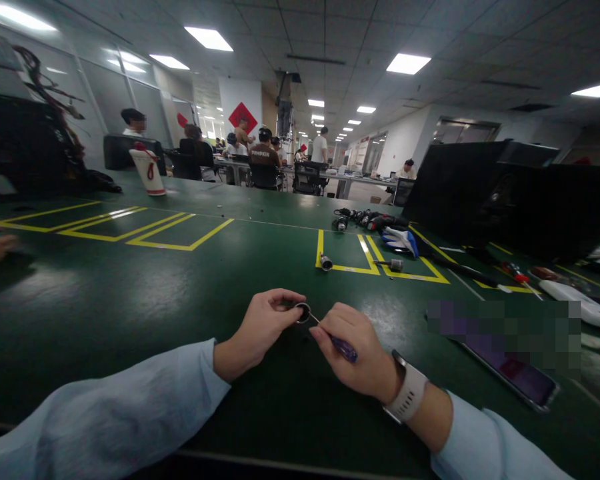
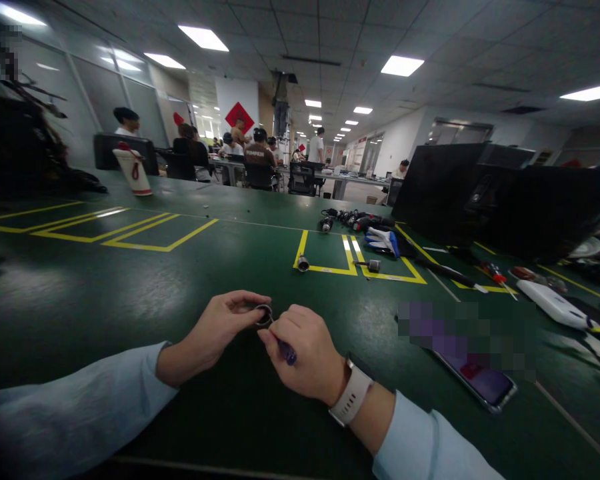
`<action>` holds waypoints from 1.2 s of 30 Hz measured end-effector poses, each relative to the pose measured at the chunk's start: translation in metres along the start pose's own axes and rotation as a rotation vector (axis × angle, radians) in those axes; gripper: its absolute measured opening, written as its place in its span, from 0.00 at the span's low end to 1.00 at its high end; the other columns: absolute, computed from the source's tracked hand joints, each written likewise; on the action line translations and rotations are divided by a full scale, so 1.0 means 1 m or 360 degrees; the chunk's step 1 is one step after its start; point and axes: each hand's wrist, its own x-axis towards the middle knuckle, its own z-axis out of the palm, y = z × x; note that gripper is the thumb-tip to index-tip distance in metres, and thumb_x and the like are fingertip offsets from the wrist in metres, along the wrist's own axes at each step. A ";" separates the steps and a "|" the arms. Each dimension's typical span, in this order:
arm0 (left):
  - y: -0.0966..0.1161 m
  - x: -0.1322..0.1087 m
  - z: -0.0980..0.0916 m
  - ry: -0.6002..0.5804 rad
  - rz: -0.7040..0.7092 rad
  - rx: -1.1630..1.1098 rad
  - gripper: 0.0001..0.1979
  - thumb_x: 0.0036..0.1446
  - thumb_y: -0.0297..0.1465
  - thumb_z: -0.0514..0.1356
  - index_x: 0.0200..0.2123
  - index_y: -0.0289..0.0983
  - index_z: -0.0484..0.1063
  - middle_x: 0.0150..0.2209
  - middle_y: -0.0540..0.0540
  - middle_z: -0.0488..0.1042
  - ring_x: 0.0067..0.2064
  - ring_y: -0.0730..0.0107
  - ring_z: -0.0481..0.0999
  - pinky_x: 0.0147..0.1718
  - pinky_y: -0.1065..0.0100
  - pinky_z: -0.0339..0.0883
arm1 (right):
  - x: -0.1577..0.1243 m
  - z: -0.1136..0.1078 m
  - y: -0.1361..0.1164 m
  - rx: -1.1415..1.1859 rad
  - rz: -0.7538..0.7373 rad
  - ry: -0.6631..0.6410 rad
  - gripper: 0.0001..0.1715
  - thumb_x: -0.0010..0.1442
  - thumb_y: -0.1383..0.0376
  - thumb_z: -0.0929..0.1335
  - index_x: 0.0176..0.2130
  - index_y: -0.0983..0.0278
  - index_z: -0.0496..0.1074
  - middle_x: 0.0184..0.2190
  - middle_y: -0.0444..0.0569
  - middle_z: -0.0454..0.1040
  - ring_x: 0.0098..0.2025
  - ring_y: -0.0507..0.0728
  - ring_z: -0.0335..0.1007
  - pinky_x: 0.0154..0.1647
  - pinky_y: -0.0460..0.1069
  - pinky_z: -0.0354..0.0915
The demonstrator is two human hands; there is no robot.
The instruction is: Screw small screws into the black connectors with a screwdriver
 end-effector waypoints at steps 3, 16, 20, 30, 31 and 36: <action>-0.001 0.000 0.000 0.0017 0.0027 0.0004 0.11 0.40 0.25 0.65 0.32 0.33 0.75 0.29 0.46 0.78 0.31 0.68 0.76 0.32 0.69 0.70 | 0.000 0.000 -0.001 -0.0013 -0.0017 -0.0002 0.11 0.60 0.68 0.60 0.26 0.63 0.65 0.22 0.47 0.66 0.25 0.53 0.59 0.28 0.50 0.55; 0.001 -0.001 0.001 -0.0013 0.0007 -0.0024 0.10 0.41 0.24 0.64 0.32 0.33 0.76 0.29 0.47 0.78 0.31 0.70 0.76 0.33 0.70 0.69 | -0.001 -0.001 -0.001 -0.0022 -0.0059 -0.0047 0.11 0.60 0.68 0.60 0.27 0.64 0.66 0.23 0.49 0.67 0.26 0.54 0.60 0.28 0.50 0.56; 0.000 -0.001 0.000 -0.0022 0.0005 -0.0004 0.10 0.43 0.23 0.63 0.33 0.31 0.75 0.29 0.46 0.77 0.31 0.71 0.76 0.32 0.71 0.70 | -0.001 -0.002 -0.003 0.0071 -0.0045 0.0000 0.11 0.59 0.68 0.61 0.26 0.64 0.66 0.22 0.48 0.67 0.26 0.53 0.60 0.28 0.50 0.56; -0.002 0.002 -0.002 -0.0055 -0.0094 0.0091 0.11 0.45 0.23 0.63 0.35 0.30 0.73 0.32 0.44 0.77 0.34 0.66 0.77 0.33 0.65 0.73 | 0.005 0.002 0.022 0.1027 0.1227 0.0295 0.20 0.57 0.58 0.64 0.18 0.64 0.62 0.12 0.39 0.59 0.16 0.48 0.56 0.18 0.44 0.53; -0.003 0.001 -0.001 -0.0068 -0.0094 0.0091 0.11 0.44 0.23 0.63 0.36 0.30 0.73 0.33 0.44 0.77 0.34 0.66 0.77 0.33 0.66 0.73 | 0.005 0.004 0.024 0.1046 0.1267 0.0281 0.20 0.57 0.59 0.64 0.18 0.64 0.63 0.12 0.39 0.59 0.16 0.48 0.56 0.18 0.44 0.53; -0.007 -0.001 -0.001 -0.0123 -0.0073 0.0119 0.11 0.45 0.24 0.62 0.36 0.31 0.72 0.34 0.44 0.77 0.35 0.65 0.77 0.32 0.65 0.74 | 0.006 0.007 0.023 0.1136 0.1272 0.0210 0.20 0.56 0.58 0.64 0.18 0.65 0.63 0.13 0.39 0.60 0.16 0.48 0.56 0.19 0.44 0.54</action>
